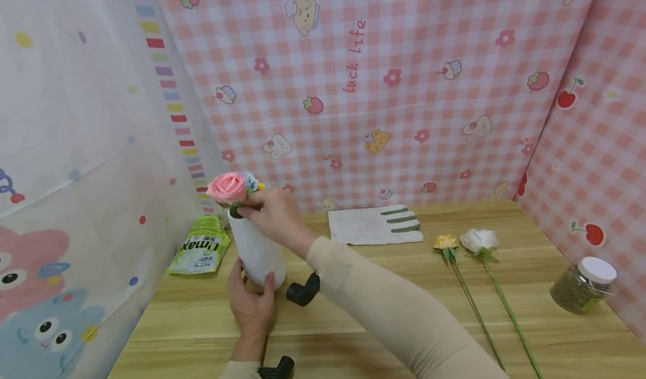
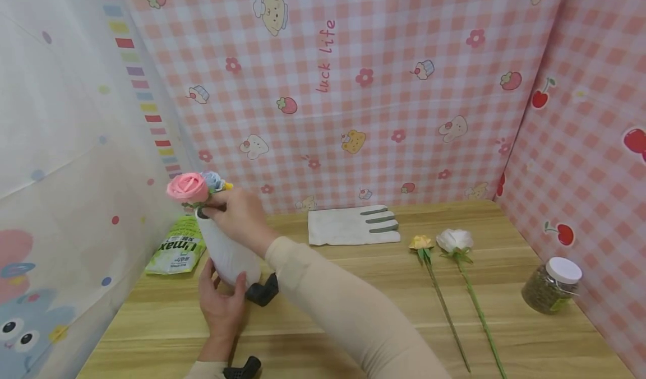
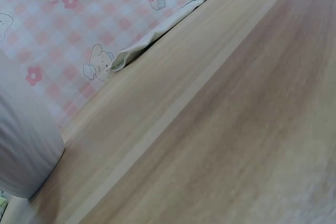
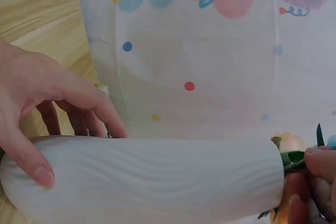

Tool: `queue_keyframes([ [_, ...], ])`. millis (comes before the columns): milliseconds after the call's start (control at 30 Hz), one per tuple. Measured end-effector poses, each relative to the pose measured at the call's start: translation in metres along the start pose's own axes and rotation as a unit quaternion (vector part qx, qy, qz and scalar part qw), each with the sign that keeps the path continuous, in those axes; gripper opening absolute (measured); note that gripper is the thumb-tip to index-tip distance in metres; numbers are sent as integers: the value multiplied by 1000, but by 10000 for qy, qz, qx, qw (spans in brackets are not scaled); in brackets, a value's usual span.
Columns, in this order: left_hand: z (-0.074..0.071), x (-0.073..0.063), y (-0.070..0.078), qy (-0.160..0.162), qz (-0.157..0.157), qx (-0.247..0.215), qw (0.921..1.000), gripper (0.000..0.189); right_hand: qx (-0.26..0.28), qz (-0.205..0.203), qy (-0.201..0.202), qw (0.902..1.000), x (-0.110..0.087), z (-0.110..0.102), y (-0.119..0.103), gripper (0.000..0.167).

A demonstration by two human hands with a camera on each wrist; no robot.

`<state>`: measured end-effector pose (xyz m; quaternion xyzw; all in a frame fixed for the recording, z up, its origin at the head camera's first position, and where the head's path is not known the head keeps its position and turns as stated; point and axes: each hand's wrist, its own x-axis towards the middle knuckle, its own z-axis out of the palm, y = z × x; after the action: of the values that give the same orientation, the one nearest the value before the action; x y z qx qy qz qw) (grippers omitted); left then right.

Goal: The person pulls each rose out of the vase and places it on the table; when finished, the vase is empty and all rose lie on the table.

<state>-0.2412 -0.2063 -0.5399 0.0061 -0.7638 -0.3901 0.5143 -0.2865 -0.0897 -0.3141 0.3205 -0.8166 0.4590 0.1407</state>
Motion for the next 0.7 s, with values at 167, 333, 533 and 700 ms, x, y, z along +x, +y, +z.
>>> queue_keyframes([
  [167, -1, 0, 0, 0, 118, 105, 9999, 75, 319, 134, 237, 9991, 0, -9, 2, 14],
  [333, 0, 0, 0, -10, 134, 199, 9997, 75, 684, -115, 523, 9962, -2, -21, 7, 16],
  [533, 0, 1, 2, -65, -10, 163, 9998, 75, 949, -335, 813, 9916, -2, -35, 12, 17],
  [700, 1, 1, 5, 48, 52, 101, 9999, 76, 1158, -276, 870, 9891, -2, -42, 13, 16],
])
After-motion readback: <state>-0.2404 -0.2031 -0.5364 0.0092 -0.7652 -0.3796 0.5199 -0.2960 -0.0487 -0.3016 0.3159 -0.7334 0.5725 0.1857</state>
